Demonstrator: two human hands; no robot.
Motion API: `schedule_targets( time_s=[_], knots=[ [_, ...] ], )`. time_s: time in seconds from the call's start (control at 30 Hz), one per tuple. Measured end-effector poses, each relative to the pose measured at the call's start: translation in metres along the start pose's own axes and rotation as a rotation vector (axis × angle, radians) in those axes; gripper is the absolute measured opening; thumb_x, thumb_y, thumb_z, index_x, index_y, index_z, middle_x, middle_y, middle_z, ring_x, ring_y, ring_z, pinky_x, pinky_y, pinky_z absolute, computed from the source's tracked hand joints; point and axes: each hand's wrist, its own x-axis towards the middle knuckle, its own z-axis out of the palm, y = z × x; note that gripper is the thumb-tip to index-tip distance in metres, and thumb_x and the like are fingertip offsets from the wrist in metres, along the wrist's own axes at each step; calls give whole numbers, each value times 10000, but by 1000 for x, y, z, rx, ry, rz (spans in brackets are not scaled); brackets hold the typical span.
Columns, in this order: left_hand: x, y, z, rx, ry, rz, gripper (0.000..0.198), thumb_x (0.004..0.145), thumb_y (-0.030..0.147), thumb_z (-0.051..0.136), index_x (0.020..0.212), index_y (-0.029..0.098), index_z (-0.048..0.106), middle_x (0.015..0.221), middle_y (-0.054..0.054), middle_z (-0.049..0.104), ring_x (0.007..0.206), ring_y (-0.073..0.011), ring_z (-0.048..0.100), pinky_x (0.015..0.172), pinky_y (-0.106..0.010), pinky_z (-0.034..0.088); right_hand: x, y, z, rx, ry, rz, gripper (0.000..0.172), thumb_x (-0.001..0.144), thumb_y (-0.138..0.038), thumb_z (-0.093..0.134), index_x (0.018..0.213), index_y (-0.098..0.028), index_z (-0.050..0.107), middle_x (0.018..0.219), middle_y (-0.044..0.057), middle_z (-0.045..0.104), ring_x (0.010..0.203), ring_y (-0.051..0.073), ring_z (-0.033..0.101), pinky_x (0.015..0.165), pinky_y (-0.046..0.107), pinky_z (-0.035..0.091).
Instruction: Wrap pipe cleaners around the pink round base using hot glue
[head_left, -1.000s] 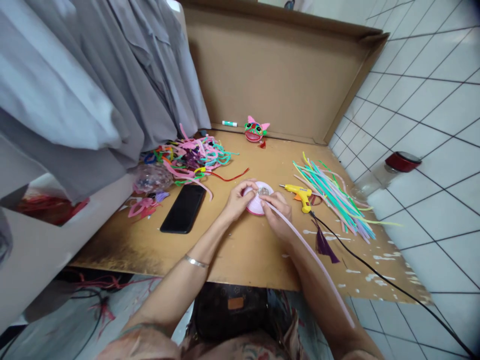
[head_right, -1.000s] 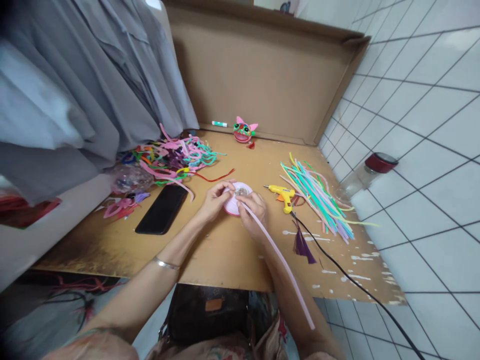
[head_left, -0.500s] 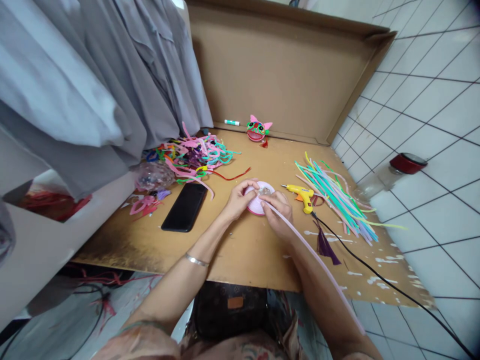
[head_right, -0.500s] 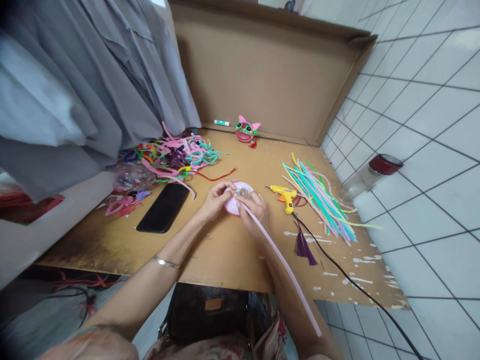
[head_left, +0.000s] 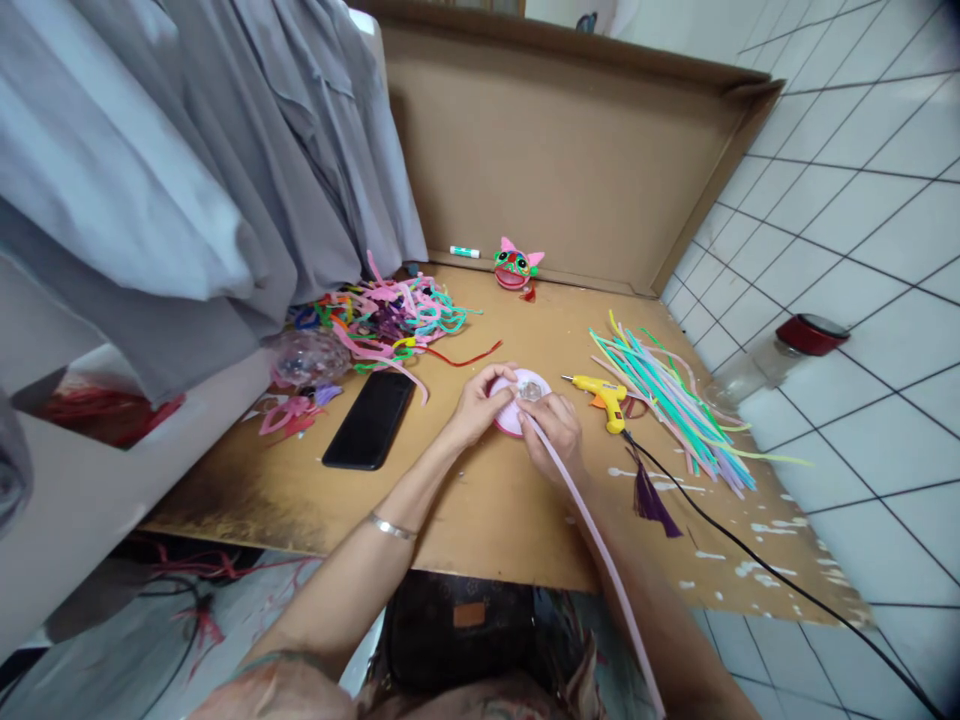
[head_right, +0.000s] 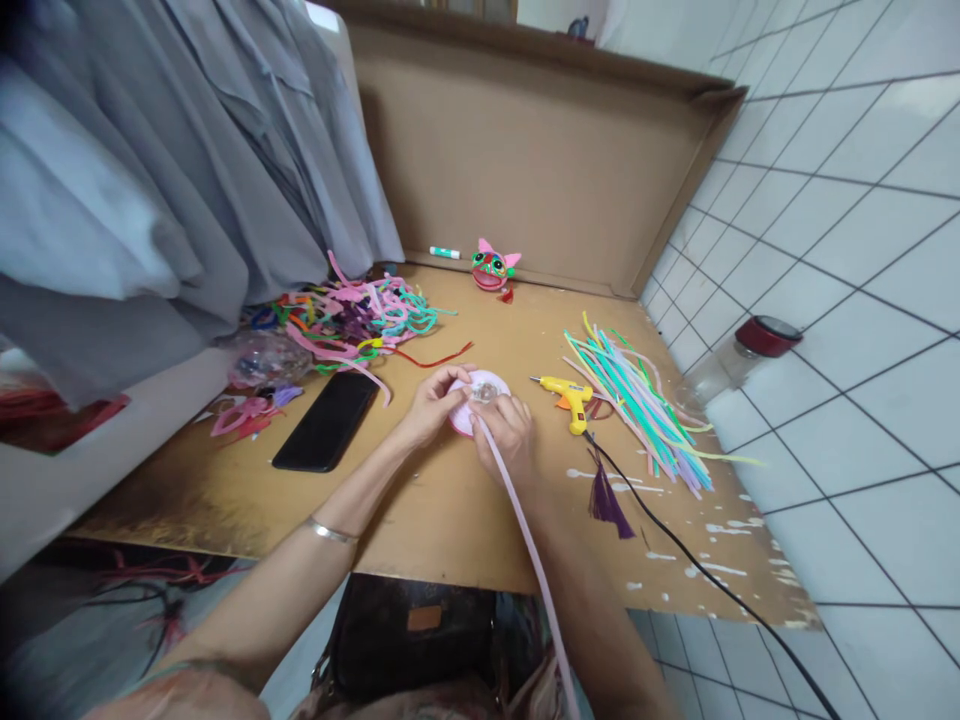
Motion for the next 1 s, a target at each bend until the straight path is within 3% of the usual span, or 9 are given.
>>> schedule_targets(
  time_s=[0.3, 0.47, 0.53, 1.0],
  knots=[
    [1, 2, -3, -48, -40, -6, 248, 629, 232, 685, 846, 186, 573, 1137, -67, 656, 1078, -219, 605, 992, -354, 424, -2, -9, -6, -31, -25, 48, 328, 923, -342, 522, 1187, -195, 649, 931, 88, 611, 876, 218, 568, 811, 366, 438],
    [1, -1, -4, -26, -71, 9, 271, 651, 249, 696, 879, 183, 566, 1135, -72, 651, 1087, -214, 595, 988, -345, 421, 1, -8, -6, -80, -58, 163, 681, 850, -488, 568, 1421, -150, 415, 1306, 187, 507, 1194, 326, 497, 980, 475, 395],
    [1, -2, -3, -15, -81, 12, 280, 652, 252, 696, 890, 183, 565, 1146, -76, 649, 1101, -216, 590, 997, -346, 414, 1, -6, -5, -82, -106, 211, 736, 838, -512, 567, 1443, -147, 363, 1380, 207, 458, 1259, 349, 460, 1012, 504, 373],
    [0, 2, -1, 3, -84, 6, 282, 645, 219, 667, 905, 176, 568, 1157, -73, 642, 1085, -202, 597, 980, -335, 437, 4, -7, -3, -72, -164, 239, 569, 829, -474, 611, 1313, -198, 495, 1415, 189, 436, 1291, 345, 451, 1022, 512, 373]
  ],
)
